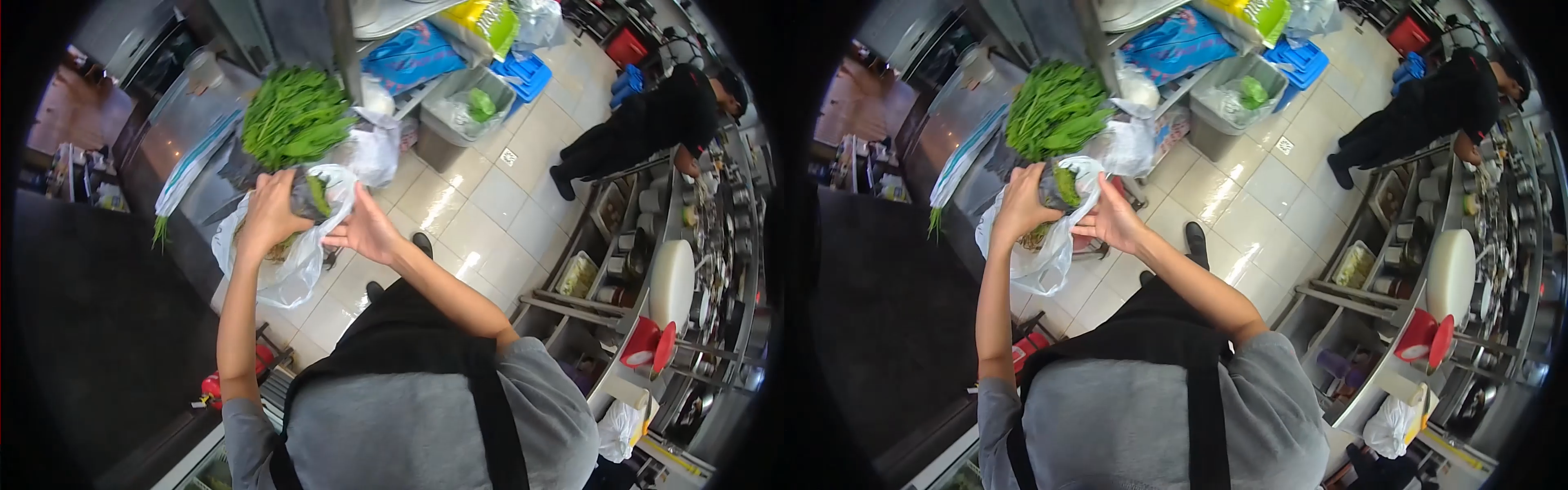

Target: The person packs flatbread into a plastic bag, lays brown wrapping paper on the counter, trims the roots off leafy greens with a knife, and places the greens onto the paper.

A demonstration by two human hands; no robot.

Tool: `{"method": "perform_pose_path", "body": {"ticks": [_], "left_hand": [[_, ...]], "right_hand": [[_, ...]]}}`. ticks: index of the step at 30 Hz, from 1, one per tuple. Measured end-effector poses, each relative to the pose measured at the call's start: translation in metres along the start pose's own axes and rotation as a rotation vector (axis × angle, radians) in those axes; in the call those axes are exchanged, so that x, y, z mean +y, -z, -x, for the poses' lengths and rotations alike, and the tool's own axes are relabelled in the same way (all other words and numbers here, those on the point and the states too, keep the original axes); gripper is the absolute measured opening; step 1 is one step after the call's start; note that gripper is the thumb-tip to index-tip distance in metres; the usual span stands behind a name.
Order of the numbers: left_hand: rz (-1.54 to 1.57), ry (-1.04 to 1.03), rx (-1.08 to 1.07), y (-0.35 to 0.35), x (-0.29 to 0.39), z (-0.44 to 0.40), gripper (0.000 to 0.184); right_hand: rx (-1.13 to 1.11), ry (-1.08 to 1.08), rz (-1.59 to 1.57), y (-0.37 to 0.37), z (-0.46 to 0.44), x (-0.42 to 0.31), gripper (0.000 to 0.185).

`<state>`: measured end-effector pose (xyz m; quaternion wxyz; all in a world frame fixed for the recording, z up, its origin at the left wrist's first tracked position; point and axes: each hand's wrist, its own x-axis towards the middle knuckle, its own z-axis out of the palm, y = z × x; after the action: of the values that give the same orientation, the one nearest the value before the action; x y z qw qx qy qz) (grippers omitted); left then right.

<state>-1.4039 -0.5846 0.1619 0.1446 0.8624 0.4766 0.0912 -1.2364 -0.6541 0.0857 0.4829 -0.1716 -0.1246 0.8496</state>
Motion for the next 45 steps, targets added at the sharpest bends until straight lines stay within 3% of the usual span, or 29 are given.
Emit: {"method": "perform_pose_path", "body": {"ticks": [8, 14, 17, 19, 20, 22, 25, 27, 29, 31, 33, 35, 37, 42, 45], "left_hand": [[0.023, -0.39, -0.018, -0.047, 0.168, -0.169, 0.075], [0.093, -0.465, -0.054, -0.122, 0.268, -0.336, 0.069], [0.072, -0.409, -0.085, -0.173, 0.282, -0.437, 0.099], [-0.027, -0.259, -0.179, -0.202, 0.285, -0.483, 0.135], [-0.09, -0.157, -0.245, -0.208, 0.287, -0.497, 0.137], [-0.013, -0.084, -0.276, -0.216, 0.284, -0.504, 0.13], [-0.001, -0.175, -0.179, -0.219, 0.271, -0.476, 0.11], [0.101, -0.222, -0.252, -0.209, 0.26, -0.437, 0.085], [0.149, -0.344, -0.102, -0.205, 0.234, -0.383, 0.06], [0.228, -0.277, 0.022, -0.209, 0.205, -0.324, 0.053], [0.241, -0.055, -0.097, -0.177, 0.189, -0.26, 0.045], [0.353, 0.054, 0.018, -0.171, 0.157, -0.2, 0.039], [0.532, 0.259, 0.118, -0.149, 0.131, -0.147, 0.033], [0.775, 0.531, 0.374, -0.097, 0.067, -0.055, 0.031], [0.625, 0.536, 0.474, -0.057, 0.008, -0.016, 0.032]], "right_hand": [[0.249, 0.447, -0.015, 0.048, 0.102, -0.162, 0.066], [0.456, 0.634, 0.12, 0.129, 0.115, -0.312, 0.062], [0.506, 0.578, 0.224, 0.21, 0.084, -0.392, 0.067], [0.851, 0.51, 0.303, 0.251, 0.061, -0.437, 0.072], [1.024, 0.471, 0.344, 0.272, 0.055, -0.452, 0.075], [1.096, 0.513, 0.353, 0.336, 0.058, -0.47, 0.078], [1.078, 0.563, 0.443, 0.389, 0.065, -0.463, 0.076], [1.001, 0.546, 0.456, 0.396, 0.087, -0.436, 0.074], [0.962, 0.481, 0.376, 0.399, 0.097, -0.404, 0.071], [1.019, 0.394, 0.302, 0.406, 0.116, -0.368, 0.071], [1.061, 0.279, 0.168, 0.416, 0.136, -0.334, 0.063], [1.173, 0.209, 0.149, 0.398, 0.141, -0.307, 0.058], [1.108, 0.16, 0.224, 0.385, 0.135, -0.289, 0.053], [0.813, 0.168, 0.512, 0.305, 0.08, -0.272, 0.043], [0.684, 0.239, 0.609, 0.22, 0.023, -0.256, 0.036]]}}
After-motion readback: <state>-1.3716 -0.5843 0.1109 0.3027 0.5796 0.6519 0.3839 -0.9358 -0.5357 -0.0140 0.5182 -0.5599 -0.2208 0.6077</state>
